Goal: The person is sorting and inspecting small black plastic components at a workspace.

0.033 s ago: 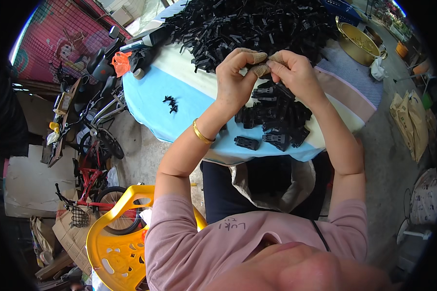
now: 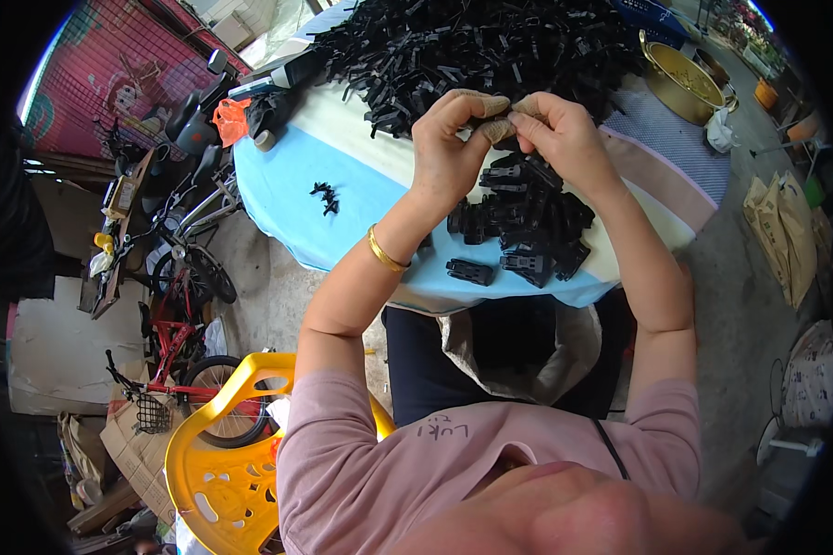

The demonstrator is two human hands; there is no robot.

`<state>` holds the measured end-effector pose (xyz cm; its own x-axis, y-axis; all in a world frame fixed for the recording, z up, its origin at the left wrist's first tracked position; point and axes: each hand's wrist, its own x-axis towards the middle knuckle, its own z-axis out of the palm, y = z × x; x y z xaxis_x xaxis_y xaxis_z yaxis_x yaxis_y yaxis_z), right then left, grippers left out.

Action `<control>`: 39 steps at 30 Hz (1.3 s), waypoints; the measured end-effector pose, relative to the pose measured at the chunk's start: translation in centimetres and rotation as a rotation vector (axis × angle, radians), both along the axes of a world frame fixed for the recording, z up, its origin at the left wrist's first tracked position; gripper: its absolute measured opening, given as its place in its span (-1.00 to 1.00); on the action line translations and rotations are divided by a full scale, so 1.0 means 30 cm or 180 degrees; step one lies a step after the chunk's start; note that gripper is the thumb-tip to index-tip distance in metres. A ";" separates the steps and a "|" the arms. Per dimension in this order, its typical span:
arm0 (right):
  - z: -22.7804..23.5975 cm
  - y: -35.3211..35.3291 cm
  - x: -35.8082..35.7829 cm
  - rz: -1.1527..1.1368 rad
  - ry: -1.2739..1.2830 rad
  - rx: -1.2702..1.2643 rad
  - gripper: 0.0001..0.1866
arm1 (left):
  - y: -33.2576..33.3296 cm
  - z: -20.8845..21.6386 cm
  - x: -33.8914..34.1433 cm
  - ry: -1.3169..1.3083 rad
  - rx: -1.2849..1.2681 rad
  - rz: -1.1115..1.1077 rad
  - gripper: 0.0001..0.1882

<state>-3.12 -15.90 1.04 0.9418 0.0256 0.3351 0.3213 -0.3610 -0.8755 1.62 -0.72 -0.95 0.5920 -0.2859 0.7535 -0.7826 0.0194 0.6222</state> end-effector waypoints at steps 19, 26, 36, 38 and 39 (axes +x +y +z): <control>-0.079 -0.090 0.140 -0.0240 0.0051 -0.2688 -0.65 | 0.040 0.015 0.039 0.1417 -0.0285 -0.0351 -0.79; -0.028 -0.115 0.090 0.0106 0.0701 -0.2492 -0.66 | 0.013 -0.033 0.037 -0.0775 0.1437 0.1621 -0.63; -0.057 -0.088 0.104 -0.0411 -0.0720 -0.0517 -0.79 | 0.040 0.016 0.075 -0.0825 0.0480 0.1779 -0.75; -0.055 -0.082 0.097 -0.0434 -0.0957 -0.0278 -0.79 | 0.046 0.016 0.071 0.0297 0.0012 0.0669 -0.75; -0.049 -0.069 0.093 -0.0279 -0.0981 -0.0103 -0.80 | 0.052 0.020 0.065 0.1398 -0.0450 -0.0431 -0.76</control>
